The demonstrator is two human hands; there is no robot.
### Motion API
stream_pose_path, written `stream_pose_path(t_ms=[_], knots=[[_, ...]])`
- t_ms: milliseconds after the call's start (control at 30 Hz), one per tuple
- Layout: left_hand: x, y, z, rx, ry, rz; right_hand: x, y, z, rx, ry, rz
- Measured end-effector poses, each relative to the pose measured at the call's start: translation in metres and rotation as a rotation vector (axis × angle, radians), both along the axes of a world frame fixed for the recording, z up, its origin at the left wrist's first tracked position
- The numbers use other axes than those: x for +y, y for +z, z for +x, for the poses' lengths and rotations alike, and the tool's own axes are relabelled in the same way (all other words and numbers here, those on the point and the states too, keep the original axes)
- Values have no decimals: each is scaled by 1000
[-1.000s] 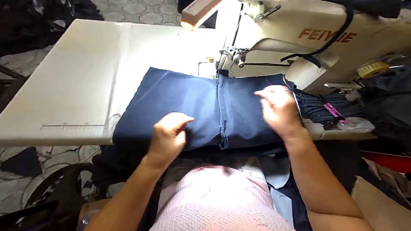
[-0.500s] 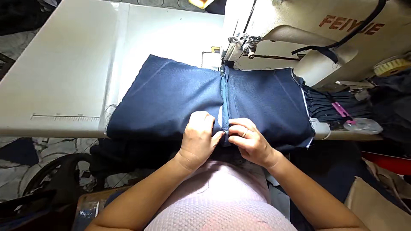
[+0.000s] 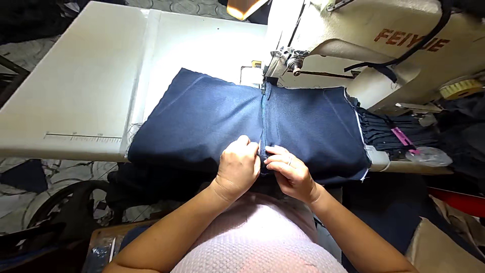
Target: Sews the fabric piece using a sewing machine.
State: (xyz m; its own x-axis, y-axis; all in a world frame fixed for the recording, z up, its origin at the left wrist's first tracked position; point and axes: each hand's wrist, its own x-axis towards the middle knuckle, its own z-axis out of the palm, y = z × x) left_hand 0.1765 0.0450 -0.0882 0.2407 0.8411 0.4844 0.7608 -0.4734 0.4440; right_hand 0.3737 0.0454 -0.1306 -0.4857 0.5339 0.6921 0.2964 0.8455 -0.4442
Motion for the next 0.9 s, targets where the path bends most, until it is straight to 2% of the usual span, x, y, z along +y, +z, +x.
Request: stream_pose_path(t_ms=[133, 267, 400, 567, 700, 900], knots=[[11, -5, 2, -7, 53, 63, 6, 13, -2, 53, 28, -16], [13, 1, 4, 0, 118, 17, 19, 34, -4, 70, -41, 40], [6, 11, 1, 13, 152, -76, 41, 56, -9, -5, -102, 59], [3, 9, -3, -5, 156, 0, 82, 65, -18, -199, 36, -20], [6, 10, -11, -115, 161, -33, 104, 72, -24, -329, 209, -123], [14, 16, -28, -424, 105, -318, 117, 78, -33, -334, 287, -187]])
